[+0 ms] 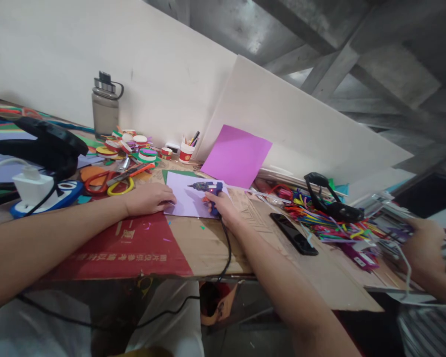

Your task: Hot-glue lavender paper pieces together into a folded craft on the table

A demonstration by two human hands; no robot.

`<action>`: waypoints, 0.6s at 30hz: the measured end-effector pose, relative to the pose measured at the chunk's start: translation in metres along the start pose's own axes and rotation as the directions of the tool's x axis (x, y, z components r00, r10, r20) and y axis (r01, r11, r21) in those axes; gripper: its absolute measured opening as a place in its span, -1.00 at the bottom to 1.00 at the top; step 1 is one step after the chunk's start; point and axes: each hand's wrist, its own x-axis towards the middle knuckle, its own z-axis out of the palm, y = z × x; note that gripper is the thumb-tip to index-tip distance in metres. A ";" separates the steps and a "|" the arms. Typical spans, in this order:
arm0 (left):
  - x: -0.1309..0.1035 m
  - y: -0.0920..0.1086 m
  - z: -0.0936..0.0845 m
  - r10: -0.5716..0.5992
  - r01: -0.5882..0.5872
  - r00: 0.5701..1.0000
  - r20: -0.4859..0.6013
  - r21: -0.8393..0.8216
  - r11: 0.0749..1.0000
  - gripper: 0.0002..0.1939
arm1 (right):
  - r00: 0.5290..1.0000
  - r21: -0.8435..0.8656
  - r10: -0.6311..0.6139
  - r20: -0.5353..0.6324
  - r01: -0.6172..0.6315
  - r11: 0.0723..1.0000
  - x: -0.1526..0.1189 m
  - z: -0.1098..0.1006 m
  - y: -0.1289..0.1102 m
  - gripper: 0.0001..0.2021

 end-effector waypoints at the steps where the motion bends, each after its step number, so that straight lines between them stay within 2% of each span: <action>1: 0.000 0.000 0.000 -0.001 0.001 1.000 -0.002 -0.004 1.000 -0.82 | 1.000 -0.008 0.000 -0.005 0.000 1.000 -0.001 0.000 -0.001 -0.83; 7: -0.001 -0.001 0.002 -0.012 0.011 1.000 -0.010 -0.022 1.000 -0.82 | 1.000 -0.014 -0.001 -0.003 0.001 1.000 -0.005 0.000 -0.005 -0.83; 15: -0.001 0.003 0.000 0.063 -0.060 0.997 -0.044 0.069 0.996 -0.84 | 1.000 -0.012 0.001 0.000 -0.001 1.000 -0.005 0.000 -0.005 -0.80; 18: 0.000 0.003 -0.001 0.055 -0.052 0.998 -0.030 0.089 0.995 -0.84 | 1.000 -0.016 0.006 -0.012 -0.006 1.000 -0.006 0.000 -0.006 -0.81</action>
